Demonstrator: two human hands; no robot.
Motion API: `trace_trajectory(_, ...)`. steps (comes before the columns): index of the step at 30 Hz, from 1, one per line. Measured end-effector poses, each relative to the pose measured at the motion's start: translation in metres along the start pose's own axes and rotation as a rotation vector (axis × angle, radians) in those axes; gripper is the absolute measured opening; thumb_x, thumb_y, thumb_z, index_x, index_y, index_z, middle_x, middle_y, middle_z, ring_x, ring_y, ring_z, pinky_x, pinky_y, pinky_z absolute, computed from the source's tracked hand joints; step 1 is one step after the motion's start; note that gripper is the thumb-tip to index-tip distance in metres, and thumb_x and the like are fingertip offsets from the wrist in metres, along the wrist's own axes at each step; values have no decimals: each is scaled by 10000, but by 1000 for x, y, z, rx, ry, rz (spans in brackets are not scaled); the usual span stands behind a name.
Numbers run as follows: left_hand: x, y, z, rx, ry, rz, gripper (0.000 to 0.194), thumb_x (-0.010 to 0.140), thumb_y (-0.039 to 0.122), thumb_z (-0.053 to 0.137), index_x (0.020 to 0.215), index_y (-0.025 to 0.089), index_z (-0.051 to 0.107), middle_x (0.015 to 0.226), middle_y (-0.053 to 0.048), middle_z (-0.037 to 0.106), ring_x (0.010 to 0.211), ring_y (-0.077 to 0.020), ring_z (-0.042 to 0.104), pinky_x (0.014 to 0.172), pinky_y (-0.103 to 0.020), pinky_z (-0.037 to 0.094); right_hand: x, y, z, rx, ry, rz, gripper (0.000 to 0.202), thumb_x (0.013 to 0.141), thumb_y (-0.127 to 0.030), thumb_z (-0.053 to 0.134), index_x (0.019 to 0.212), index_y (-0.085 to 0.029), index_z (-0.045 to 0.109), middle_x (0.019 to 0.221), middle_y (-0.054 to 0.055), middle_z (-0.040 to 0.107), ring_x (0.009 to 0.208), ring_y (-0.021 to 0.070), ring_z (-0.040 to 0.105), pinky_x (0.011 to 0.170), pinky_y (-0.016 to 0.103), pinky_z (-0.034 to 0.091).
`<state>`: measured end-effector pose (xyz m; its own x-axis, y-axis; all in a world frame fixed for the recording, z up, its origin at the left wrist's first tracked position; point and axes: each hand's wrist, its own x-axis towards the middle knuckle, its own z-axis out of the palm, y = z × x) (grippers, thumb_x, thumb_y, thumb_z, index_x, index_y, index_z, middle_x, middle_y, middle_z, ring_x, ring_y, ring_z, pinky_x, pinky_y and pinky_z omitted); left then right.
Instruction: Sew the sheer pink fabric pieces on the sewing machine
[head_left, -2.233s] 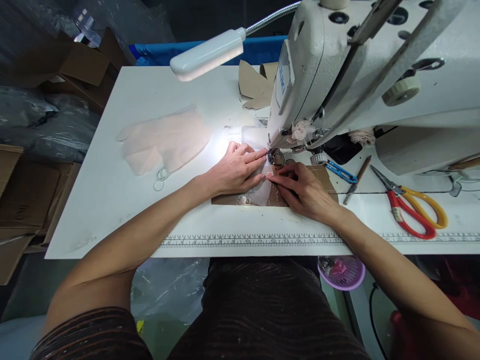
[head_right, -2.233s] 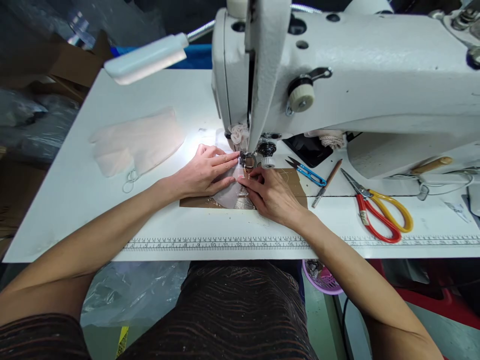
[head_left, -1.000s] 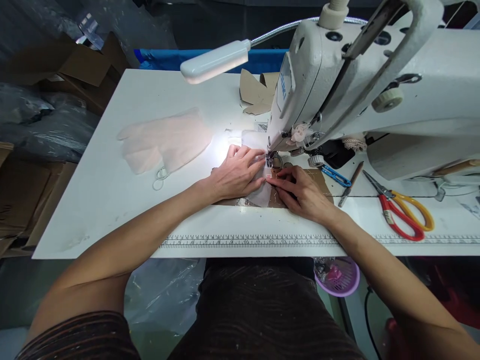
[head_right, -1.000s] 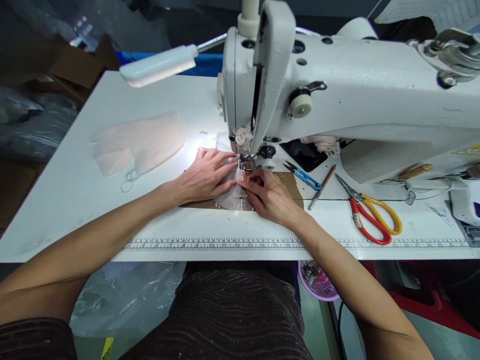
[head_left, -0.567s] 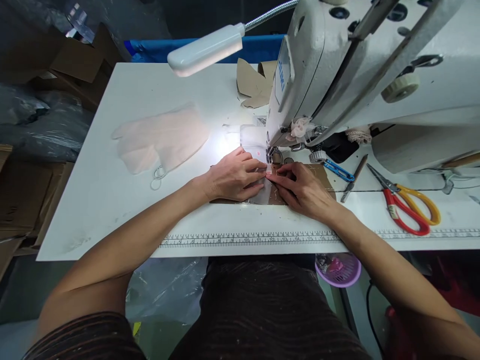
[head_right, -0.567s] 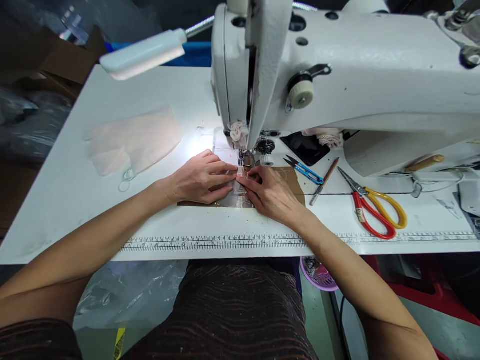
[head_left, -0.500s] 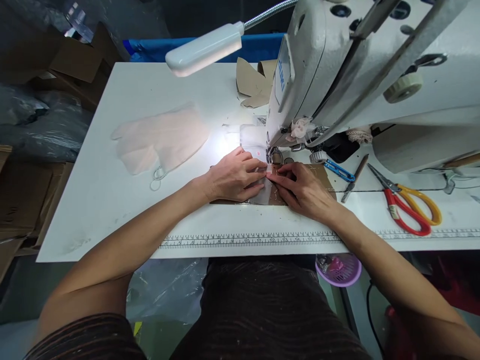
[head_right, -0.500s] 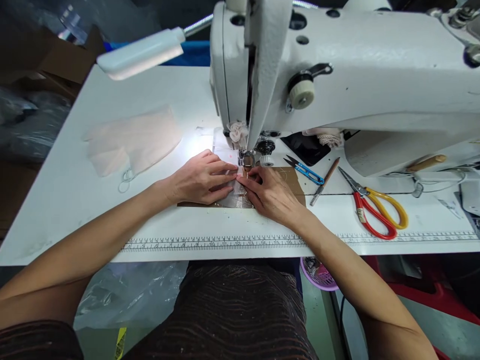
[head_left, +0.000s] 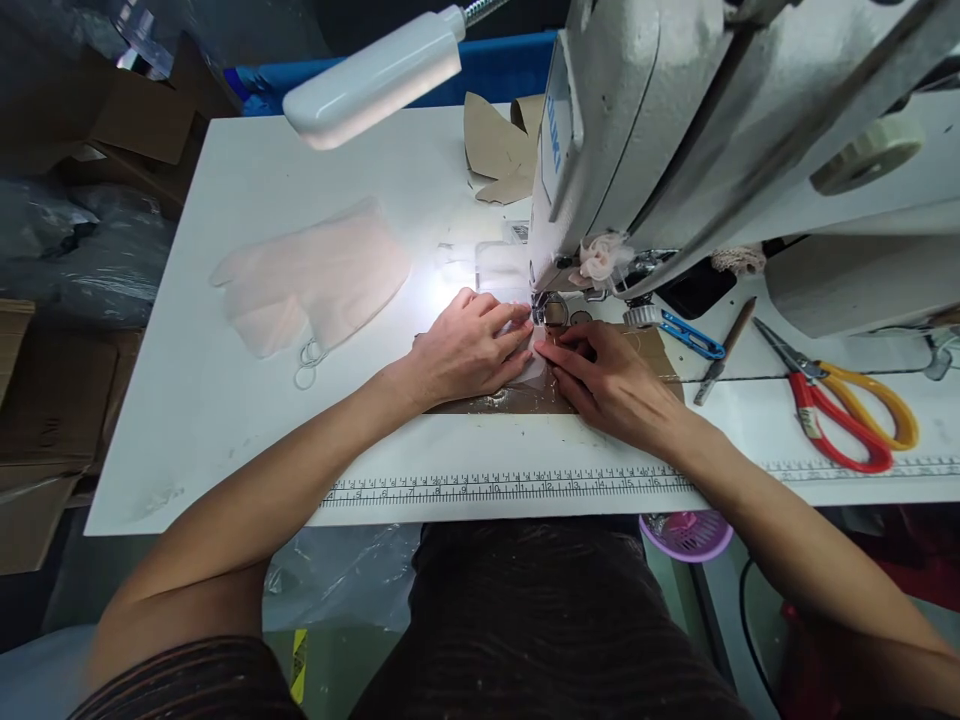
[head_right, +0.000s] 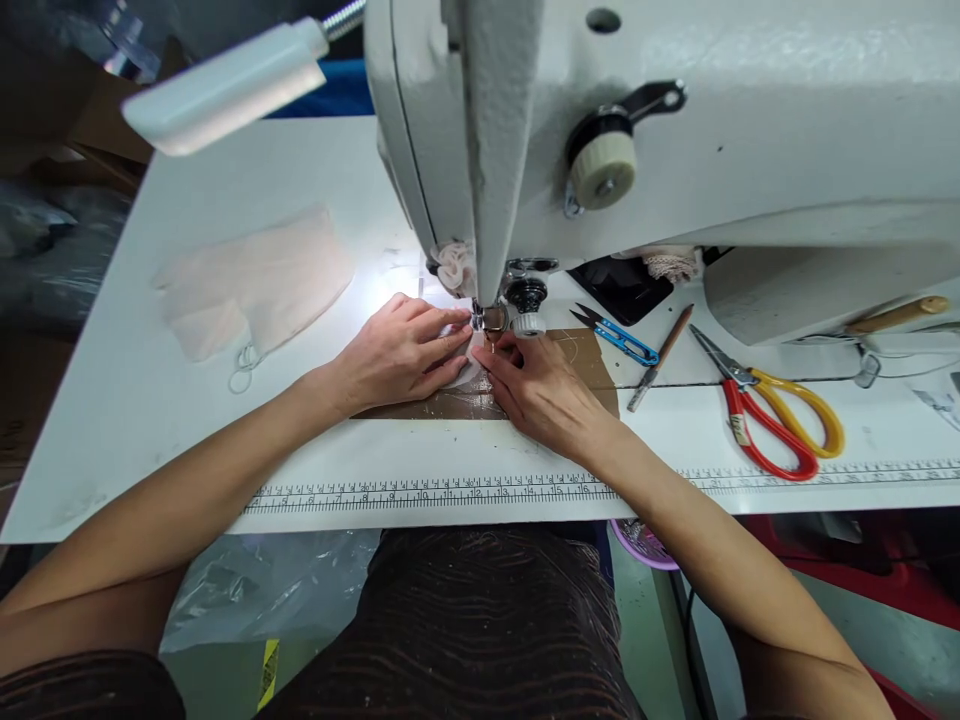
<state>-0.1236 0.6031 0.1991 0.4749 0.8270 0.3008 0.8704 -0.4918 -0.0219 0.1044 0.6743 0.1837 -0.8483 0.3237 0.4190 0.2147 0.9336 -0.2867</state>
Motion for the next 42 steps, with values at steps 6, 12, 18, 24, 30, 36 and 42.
trace_trajectory(6,4,-6,0,-12,-33,-57,339,1000,361,460,1178,172,678,1256,-141,649,958,-267,596,771,-440,445,-3,4,5,55,-24,57,382,986,-241,475,1342,-165,588,1092,162,556,963,267,563,843,446,559)
trace_trajectory(12,6,-33,-18,3,-40,-45,370,971,454,539,1198,195,674,1206,-156,624,1040,-288,599,828,-454,468,-3,10,-20,232,-129,168,421,988,-274,472,1391,-206,575,1142,141,613,1035,254,613,922,422,534)
trace_trajectory(18,2,-18,-28,-17,-8,48,239,1009,275,476,1058,142,669,1078,-122,676,891,-200,624,755,-360,516,13,26,-49,306,-271,200,373,960,-318,497,1246,-178,689,1029,89,712,908,226,658,802,342,517)
trace_trajectory(24,-4,-1,-11,-347,52,124,168,944,254,573,1021,148,677,1022,-99,708,908,-185,659,803,-367,573,22,31,-25,369,-166,360,273,914,-295,503,947,-168,743,842,50,714,718,186,627,652,297,472)
trace_trajectory(30,-8,-2,-2,-476,113,64,117,949,224,596,924,167,696,943,-74,715,869,-156,673,790,-326,587,8,20,-6,317,30,317,240,904,-256,501,957,-157,712,964,75,701,736,174,614,650,303,446)
trace_trajectory(36,-8,1,1,-456,125,9,143,970,220,565,901,179,684,934,-57,723,857,-145,671,794,-327,575,7,9,-4,307,28,114,259,918,-295,545,1086,-162,691,1019,108,659,807,184,625,756,329,513)
trace_trajectory(42,-9,2,3,-266,278,67,66,952,219,602,965,199,664,948,-45,730,809,-142,659,718,-323,544,9,7,-2,267,46,174,225,936,-322,547,1040,-182,690,920,78,657,740,184,596,705,333,501)
